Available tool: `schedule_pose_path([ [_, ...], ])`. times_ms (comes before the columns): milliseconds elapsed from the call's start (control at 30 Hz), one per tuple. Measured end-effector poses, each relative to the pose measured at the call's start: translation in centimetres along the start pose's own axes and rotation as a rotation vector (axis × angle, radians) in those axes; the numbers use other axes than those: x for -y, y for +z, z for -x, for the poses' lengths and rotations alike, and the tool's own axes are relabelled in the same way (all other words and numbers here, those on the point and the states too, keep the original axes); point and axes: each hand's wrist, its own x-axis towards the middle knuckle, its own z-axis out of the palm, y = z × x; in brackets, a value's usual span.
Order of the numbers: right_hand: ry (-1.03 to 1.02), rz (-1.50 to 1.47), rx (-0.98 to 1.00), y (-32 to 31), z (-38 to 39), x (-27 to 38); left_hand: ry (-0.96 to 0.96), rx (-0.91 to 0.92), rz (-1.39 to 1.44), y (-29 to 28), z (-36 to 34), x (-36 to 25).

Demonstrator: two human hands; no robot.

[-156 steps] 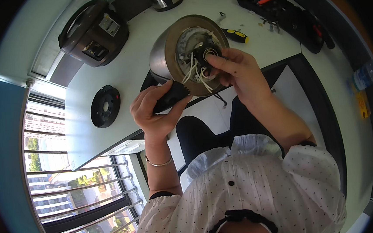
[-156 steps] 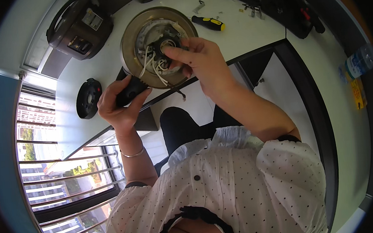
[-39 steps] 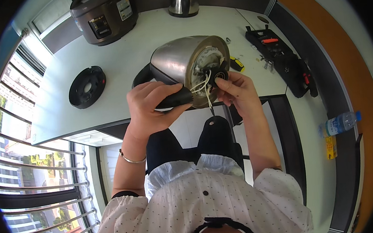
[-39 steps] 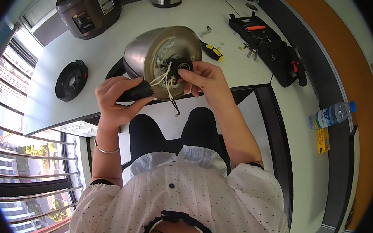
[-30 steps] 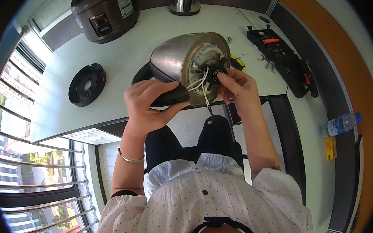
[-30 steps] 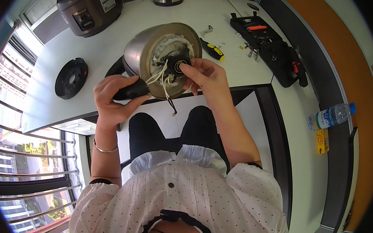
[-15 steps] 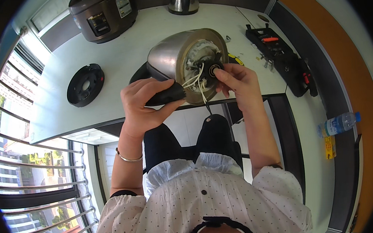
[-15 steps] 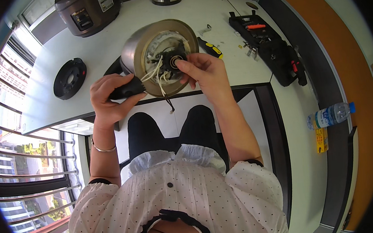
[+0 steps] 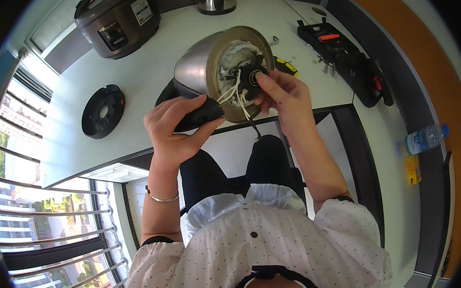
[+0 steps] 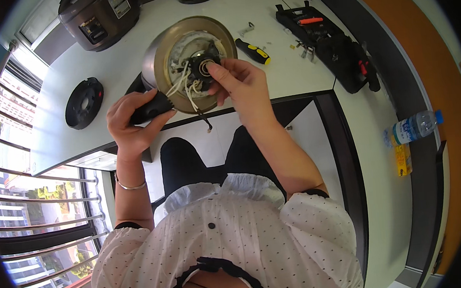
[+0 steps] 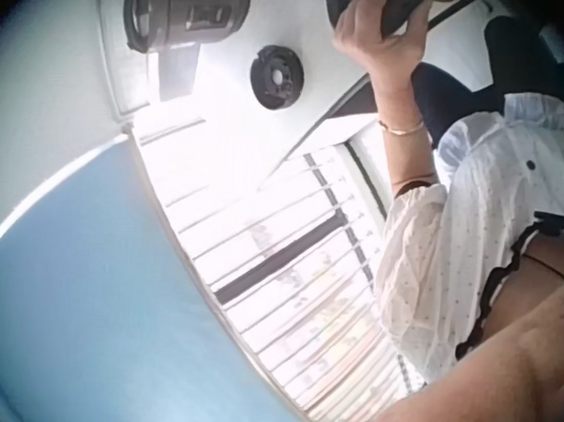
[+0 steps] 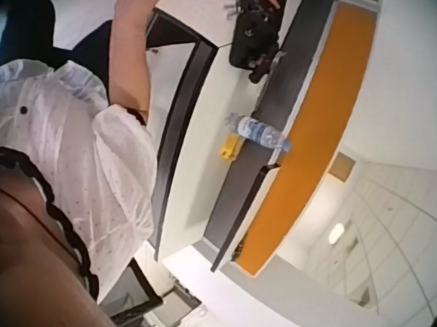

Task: The person is repairing a disassembled electric kettle by hand. They manipulate the internal wiring and components at the base of the kettle, repeatedly adjusting and repositioning parts while holding the kettle body.

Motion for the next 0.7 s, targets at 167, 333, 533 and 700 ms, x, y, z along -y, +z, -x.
schedule_pose_path([
  [167, 0.047, -0.056, 0.027, 0.5, -0.1, 0.1, -0.078, -0.024, 0.018, -0.1, 0.5, 0.6],
  [333, 0.053, 0.000, 0.060, 0.8, -0.6, 0.5, -0.150, -0.083, 0.064, -0.3, 0.9, 1.5],
  [533, 0.003, 0.035, 0.103, 0.6, -1.4, 0.6, -0.192, -0.086, 0.097, -0.5, 0.9, 1.7],
  [700, -0.021, 0.083, 0.127, 0.3, -1.8, 0.8, -0.198, -0.094, 0.120, -0.4, 0.8, 1.7],
])
